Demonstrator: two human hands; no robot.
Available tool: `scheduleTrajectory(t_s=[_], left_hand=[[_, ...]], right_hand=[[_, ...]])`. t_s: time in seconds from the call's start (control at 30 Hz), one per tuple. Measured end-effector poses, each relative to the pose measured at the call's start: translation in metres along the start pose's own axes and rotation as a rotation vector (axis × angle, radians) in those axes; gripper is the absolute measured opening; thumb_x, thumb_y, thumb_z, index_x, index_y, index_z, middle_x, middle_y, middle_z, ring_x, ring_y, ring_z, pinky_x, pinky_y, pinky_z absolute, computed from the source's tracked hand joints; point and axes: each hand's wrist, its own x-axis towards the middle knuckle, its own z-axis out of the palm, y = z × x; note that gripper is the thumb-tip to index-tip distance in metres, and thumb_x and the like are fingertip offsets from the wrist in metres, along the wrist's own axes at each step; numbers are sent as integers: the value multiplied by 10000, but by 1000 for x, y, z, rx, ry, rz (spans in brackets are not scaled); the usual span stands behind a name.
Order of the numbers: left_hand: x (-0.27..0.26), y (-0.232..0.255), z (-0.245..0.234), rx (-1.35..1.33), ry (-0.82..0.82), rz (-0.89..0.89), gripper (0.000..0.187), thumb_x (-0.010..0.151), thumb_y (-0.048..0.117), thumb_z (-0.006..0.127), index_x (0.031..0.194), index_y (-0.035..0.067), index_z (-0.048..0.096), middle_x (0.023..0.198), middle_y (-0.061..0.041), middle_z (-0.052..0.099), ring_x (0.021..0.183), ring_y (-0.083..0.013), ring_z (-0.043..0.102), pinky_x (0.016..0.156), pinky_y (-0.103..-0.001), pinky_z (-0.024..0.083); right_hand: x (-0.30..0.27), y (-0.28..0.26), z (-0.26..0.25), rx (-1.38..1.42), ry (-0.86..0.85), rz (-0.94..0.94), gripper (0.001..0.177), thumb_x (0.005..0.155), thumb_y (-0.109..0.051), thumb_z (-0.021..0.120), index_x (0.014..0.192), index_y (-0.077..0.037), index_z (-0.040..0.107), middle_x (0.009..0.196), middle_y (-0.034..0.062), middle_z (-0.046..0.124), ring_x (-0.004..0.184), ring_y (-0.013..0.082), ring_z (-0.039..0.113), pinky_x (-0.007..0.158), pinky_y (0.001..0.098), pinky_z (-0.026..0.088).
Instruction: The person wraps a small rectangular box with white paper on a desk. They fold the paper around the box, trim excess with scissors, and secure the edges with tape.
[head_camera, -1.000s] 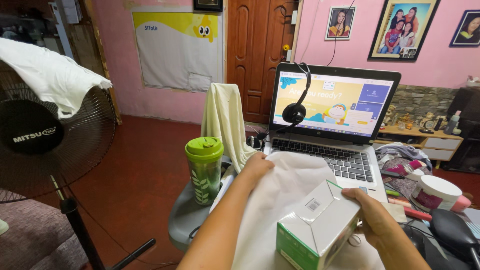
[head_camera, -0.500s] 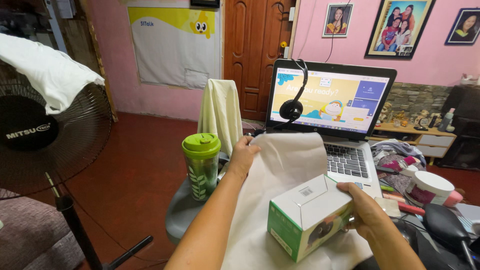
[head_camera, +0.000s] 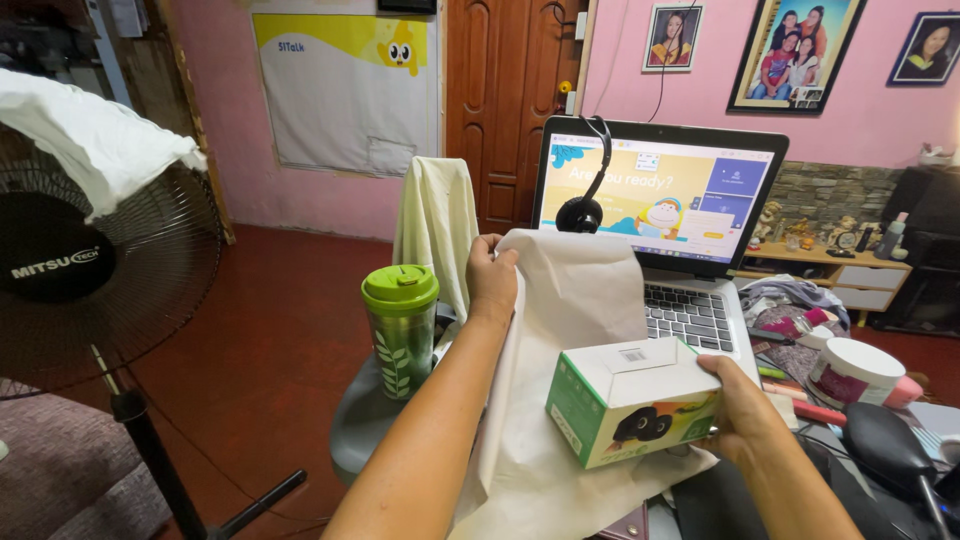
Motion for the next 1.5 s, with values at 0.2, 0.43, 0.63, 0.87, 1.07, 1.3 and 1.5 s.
scheduleTrajectory(t_s=[0.2,0.43,0.63,0.87,1.07,1.3,1.5], left_hand=[[-17,14,-11,668,-88,3,491,822,129,665,1298,103,545,1094,-211,694,1017,-396,666,882,-457,517],[-28,20,-22,917,-180,139,642,785,106,632,1404,98,463,1221,-244,655,1102,-441,631,891,-513,504],[-24,14,-30,941,-122,-256,437,862,147,603,1291,66,619,1225,-206,689,1133,-396,677,987,-467,533],[-34,29,-42,947,-143,-375,437,874,132,607,1300,40,610,1235,-217,683,1179,-395,660,1003,-460,531],[-53,35,-15,1331,-349,387,652,730,148,749,1350,64,566,1374,-195,519,1349,-423,412,1128,-547,304],[-107,22,36,975,-1131,115,1198,651,866,584,1505,30,506,1487,-272,508,1346,-426,523,1090,-470,441],[-128,36,39,1048,-1150,92,1448,467,921,610,1580,27,368,1446,-254,543,1279,-419,576,1007,-467,501]], right_hand=[[0,2,-4,-35,78,-71,613,871,-448,611,1387,-122,548,1264,171,625,1192,341,557,992,600,400],[-4,-4,3,-51,67,-76,625,859,-449,604,1371,-93,558,1282,188,625,1210,347,555,993,593,392],[-10,-4,16,-74,21,-131,566,863,-464,619,1278,-78,613,1215,173,648,1147,343,558,968,602,386],[1,6,31,-117,-50,-115,561,856,-463,635,1252,-67,629,1118,191,669,1073,353,609,971,606,402],[11,20,36,-126,-28,-115,573,886,-469,641,1250,-26,622,1118,187,624,1113,329,575,998,632,381],[1,13,33,-210,-71,-144,516,876,-452,608,1245,-94,654,1182,142,618,1170,316,550,988,628,400],[17,20,11,-258,82,-208,594,981,-557,502,1331,-102,654,1280,150,609,1188,328,521,989,581,419]])
